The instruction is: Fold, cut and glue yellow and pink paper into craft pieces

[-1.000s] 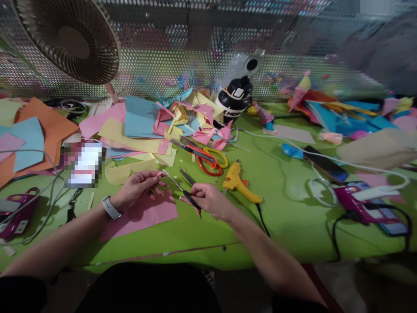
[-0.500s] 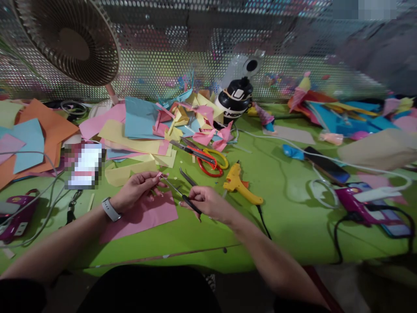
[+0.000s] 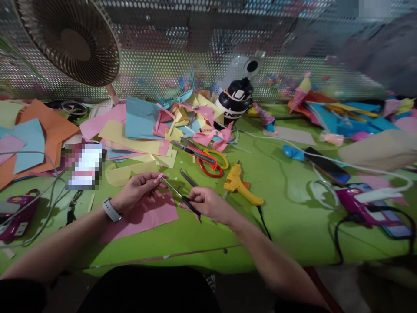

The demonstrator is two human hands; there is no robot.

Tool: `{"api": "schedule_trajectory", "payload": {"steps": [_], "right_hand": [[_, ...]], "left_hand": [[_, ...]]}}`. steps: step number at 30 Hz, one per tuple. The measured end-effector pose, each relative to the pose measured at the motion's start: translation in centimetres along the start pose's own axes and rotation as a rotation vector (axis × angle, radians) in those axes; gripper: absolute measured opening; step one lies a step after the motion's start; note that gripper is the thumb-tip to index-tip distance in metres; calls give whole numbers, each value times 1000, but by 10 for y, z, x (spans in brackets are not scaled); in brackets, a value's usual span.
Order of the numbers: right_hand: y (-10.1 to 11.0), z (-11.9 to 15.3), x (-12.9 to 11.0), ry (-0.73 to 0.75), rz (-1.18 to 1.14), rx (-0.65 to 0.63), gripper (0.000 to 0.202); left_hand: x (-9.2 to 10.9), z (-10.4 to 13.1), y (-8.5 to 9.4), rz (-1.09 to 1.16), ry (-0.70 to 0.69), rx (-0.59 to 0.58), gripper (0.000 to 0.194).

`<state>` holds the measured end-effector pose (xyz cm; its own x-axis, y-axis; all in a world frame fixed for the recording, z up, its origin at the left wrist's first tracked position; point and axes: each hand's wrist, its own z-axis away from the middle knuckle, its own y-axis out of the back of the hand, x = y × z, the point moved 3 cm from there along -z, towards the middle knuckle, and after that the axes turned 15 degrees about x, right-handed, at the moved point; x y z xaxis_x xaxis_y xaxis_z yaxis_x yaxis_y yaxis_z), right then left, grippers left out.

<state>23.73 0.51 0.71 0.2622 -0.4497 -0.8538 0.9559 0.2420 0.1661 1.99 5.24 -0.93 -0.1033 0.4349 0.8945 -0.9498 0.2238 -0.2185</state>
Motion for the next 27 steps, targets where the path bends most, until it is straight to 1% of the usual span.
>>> {"api": "schedule_trajectory", "payload": {"steps": [4,11,16,22,27], "right_hand": [[0,-1,1,-10,4,17,55],[7,-7,13,34,-6,31,50],[11,-8,12,33,-3,34,49],[12,-5,7,44,24,-2,47],[11,-5,9,53,36,-34,46]], "left_hand": [[-2,-1,0,5,-1,1,43],[-3,-1,0,55,19,-19,30],[0,-1,1,128,-3,-53,34],[2,-1,1,28,-135,-68,47],[1,0,-1,-29,-128,-99,40]]}}
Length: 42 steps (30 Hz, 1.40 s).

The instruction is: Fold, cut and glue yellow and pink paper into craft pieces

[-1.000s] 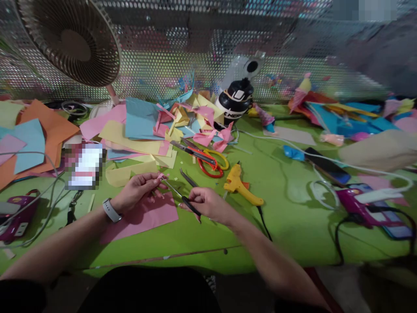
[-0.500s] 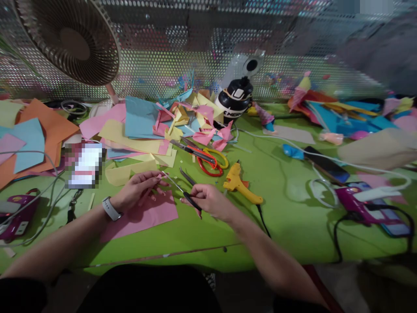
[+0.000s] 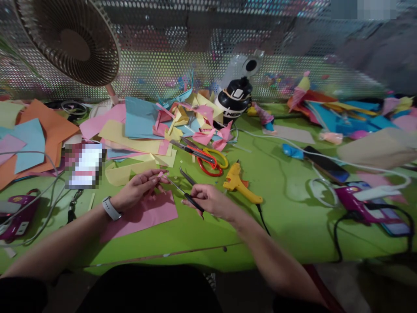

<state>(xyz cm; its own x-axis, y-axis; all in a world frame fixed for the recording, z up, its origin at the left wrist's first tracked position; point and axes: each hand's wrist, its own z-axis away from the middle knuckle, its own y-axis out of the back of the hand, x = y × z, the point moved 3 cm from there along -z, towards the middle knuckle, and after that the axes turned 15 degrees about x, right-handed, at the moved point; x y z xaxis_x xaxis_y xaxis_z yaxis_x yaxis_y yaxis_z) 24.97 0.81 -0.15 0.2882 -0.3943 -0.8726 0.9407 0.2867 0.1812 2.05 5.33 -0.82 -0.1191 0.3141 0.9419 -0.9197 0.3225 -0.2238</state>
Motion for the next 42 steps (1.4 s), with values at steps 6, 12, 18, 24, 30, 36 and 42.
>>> {"api": "schedule_trajectory", "payload": {"steps": [6,12,18,24,30,36,42], "right_hand": [[3,4,-7,4,-28,37,49],[5,4,-7,-8,-10,21,48],[4,5,-9,-10,-31,30,49],[2,5,-11,1,-13,23,50],[1,5,-9,-1,0,-2,48],[-1,6,-11,7,14,-2,48],[1,4,-6,12,27,-10,47]], "left_hand": [[2,0,1,38,19,27,39],[5,1,0,80,53,27,39],[4,1,-1,171,74,14,36],[3,1,-1,211,88,-4,31],[4,2,-3,207,115,-40,34],[5,4,-5,184,127,-48,32],[4,3,-4,160,132,-47,32]]}}
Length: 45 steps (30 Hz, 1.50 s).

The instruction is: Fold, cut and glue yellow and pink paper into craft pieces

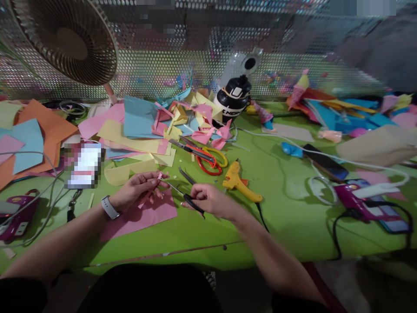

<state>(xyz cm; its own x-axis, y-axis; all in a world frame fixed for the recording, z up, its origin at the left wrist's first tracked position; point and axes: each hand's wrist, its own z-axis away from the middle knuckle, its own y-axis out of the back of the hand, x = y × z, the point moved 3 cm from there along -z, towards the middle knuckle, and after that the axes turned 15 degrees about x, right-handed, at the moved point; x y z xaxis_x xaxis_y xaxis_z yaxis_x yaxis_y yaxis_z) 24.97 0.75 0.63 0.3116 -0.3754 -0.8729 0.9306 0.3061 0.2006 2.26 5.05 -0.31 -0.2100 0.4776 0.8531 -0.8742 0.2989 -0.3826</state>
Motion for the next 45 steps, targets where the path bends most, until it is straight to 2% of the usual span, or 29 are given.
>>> {"api": "schedule_trajectory", "payload": {"steps": [17,23,29,36,42,45], "right_hand": [[1,-4,8,-10,15,22,50],[4,-2,3,-11,21,45,50],[3,1,-8,-22,32,31,52],[7,1,-5,-22,42,33,51],[7,1,-4,-20,82,28,52],[6,2,-7,-32,98,23,53]], "left_hand": [[-1,-3,3,-54,-9,-6,40],[-1,-3,5,-57,-27,37,38],[0,-2,4,-76,-86,24,47],[1,1,-1,-141,-144,0,58],[-1,0,0,-86,-141,-28,77],[-3,0,1,-96,-126,-43,79]]}}
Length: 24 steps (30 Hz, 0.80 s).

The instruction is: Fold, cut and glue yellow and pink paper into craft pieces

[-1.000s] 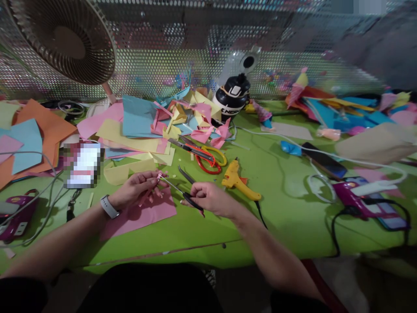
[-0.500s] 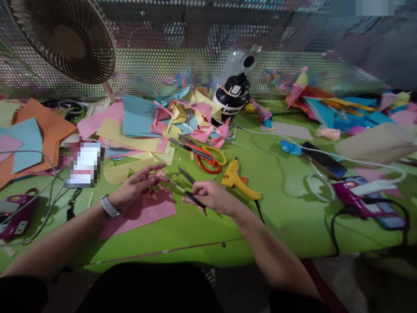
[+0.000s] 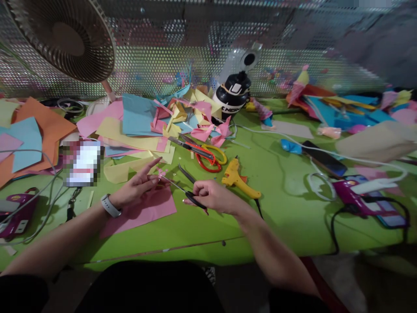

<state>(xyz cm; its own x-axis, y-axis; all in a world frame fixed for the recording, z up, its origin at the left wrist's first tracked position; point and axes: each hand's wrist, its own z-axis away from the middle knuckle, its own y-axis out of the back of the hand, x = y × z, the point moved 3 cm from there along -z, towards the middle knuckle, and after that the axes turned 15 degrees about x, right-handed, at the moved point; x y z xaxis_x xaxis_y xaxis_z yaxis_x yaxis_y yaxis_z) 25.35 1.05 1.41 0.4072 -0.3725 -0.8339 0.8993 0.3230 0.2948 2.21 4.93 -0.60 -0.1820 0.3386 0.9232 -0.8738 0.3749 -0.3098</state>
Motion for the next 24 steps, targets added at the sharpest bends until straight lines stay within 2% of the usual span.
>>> {"api": "schedule_trajectory", "payload": {"steps": [7,24], "right_hand": [[-2,1,1,-10,-25,-18,55],[-3,-4,10,6,-24,-26,53]], "left_hand": [[1,3,-1,-13,-5,-48,78],[0,1,-1,-28,-10,-49,73]]}}
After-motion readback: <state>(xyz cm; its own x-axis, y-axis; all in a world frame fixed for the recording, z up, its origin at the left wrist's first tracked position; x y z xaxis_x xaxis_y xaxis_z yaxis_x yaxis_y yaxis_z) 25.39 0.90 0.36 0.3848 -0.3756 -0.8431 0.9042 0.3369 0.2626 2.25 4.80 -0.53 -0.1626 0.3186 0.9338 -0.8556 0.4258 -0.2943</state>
